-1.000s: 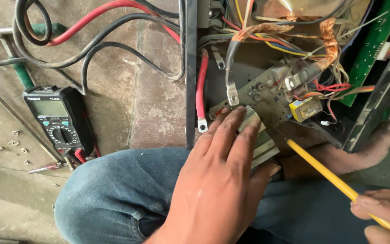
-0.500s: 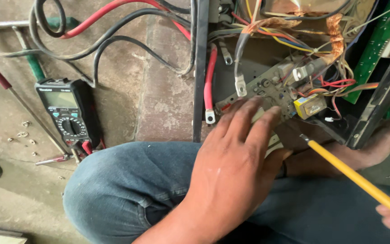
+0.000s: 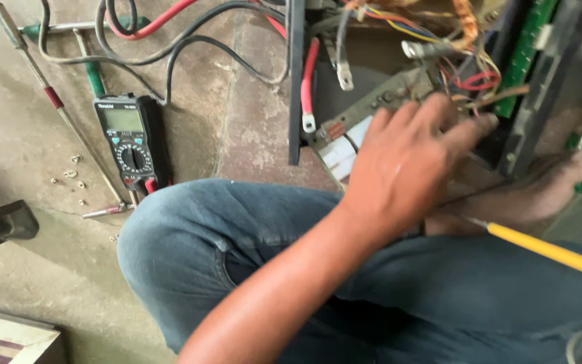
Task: The person sits on the floor and uses a screwdriver to adjust and connect wires inside an open electronic device. They manipulate small components and secure connections within the chassis.
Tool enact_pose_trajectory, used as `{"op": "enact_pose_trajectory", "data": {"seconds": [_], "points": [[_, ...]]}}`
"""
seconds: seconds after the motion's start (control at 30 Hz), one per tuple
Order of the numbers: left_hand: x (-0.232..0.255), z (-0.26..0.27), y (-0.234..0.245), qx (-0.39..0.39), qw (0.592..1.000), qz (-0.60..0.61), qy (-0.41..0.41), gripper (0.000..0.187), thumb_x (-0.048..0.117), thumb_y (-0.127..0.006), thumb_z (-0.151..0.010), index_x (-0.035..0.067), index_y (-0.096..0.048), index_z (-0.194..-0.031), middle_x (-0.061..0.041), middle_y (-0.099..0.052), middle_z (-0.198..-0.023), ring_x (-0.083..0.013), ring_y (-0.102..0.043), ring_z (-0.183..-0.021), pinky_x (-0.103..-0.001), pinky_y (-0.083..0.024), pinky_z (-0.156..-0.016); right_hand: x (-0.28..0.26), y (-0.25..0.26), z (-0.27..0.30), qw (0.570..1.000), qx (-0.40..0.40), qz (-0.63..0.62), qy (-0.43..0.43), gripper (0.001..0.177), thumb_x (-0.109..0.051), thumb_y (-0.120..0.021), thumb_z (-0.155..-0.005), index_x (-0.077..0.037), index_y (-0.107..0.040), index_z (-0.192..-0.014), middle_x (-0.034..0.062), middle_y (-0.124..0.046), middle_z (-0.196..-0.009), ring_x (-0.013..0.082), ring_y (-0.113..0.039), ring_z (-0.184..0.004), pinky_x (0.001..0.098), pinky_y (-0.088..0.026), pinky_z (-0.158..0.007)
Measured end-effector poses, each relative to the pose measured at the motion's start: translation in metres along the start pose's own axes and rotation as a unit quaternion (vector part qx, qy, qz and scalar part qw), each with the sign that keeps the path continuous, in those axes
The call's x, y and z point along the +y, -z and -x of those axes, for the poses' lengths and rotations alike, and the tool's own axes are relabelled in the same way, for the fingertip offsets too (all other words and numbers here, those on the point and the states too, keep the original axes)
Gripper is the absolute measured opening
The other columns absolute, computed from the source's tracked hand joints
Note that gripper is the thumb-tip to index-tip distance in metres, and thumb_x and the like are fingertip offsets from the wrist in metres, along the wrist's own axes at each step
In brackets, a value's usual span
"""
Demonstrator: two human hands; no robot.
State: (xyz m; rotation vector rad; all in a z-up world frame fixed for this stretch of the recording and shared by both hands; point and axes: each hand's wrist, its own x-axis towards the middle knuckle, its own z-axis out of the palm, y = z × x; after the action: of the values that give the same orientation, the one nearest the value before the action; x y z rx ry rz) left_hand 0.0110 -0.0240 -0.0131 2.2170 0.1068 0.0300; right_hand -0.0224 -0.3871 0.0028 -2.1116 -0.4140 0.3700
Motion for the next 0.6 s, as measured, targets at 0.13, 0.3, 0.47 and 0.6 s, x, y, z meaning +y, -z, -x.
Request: {"op": "enact_pose_trajectory", "data": {"seconds": [0.13,0.3,0.47,0.6], "points": [[0.002,-0.019,-0.012,0.030,0.992,-0.092,-0.085,0.021,0.020,-0.066,-0.082,0.023,-0.078,-0.099,-0.008,-0.065,-0.121,-0.0232,-0.063,-0.108,-0.042,-0.045,-0.091,-0.002,0.004,0.008,0.999,0.028,-0.010,0.024,0.048,-0.022,-0.067,-0.081,-0.009,-0.061,-0.127,0.0031,-0.073,-0.099,0.0205,-0.069,-0.097,0.0375,-0.060,-0.095],[-0.010,-0.030,0.001,-0.015,0.968,-0.165,-0.188,0.013,0.019,-0.066,-0.081,0.015,-0.077,-0.084,-0.008,-0.066,-0.116,-0.0243,-0.063,-0.106,-0.042,-0.045,-0.089,-0.003,0.010,0.010,0.997,0.062,-0.018,0.038,0.046,-0.022,-0.066,-0.082,-0.008,-0.061,-0.126,0.0036,-0.072,-0.098,0.0206,-0.069,-0.096,0.0375,-0.059,-0.094],[-0.021,-0.033,0.001,-0.026,0.971,-0.178,-0.159,0.012,0.015,-0.065,-0.082,0.015,-0.077,-0.082,-0.008,-0.067,-0.099,-0.0268,-0.063,-0.103,-0.045,-0.043,-0.089,-0.003,0.015,0.016,0.997,0.072,-0.013,0.027,0.044,-0.023,-0.065,-0.084,-0.008,-0.060,-0.125,0.0041,-0.071,-0.098,0.0208,-0.068,-0.095,0.0374,-0.059,-0.093],[-0.034,-0.038,-0.008,-0.025,0.967,-0.201,-0.154,0.010,0.011,-0.065,-0.078,0.011,-0.074,-0.075,-0.010,-0.070,-0.092,-0.0281,-0.065,-0.100,-0.045,-0.044,-0.091,-0.005,0.018,0.018,0.998,0.067,-0.008,0.019,0.042,-0.024,-0.064,-0.085,-0.008,-0.060,-0.124,0.0046,-0.071,-0.097,0.0209,-0.067,-0.094,0.0374,-0.059,-0.092]]}}
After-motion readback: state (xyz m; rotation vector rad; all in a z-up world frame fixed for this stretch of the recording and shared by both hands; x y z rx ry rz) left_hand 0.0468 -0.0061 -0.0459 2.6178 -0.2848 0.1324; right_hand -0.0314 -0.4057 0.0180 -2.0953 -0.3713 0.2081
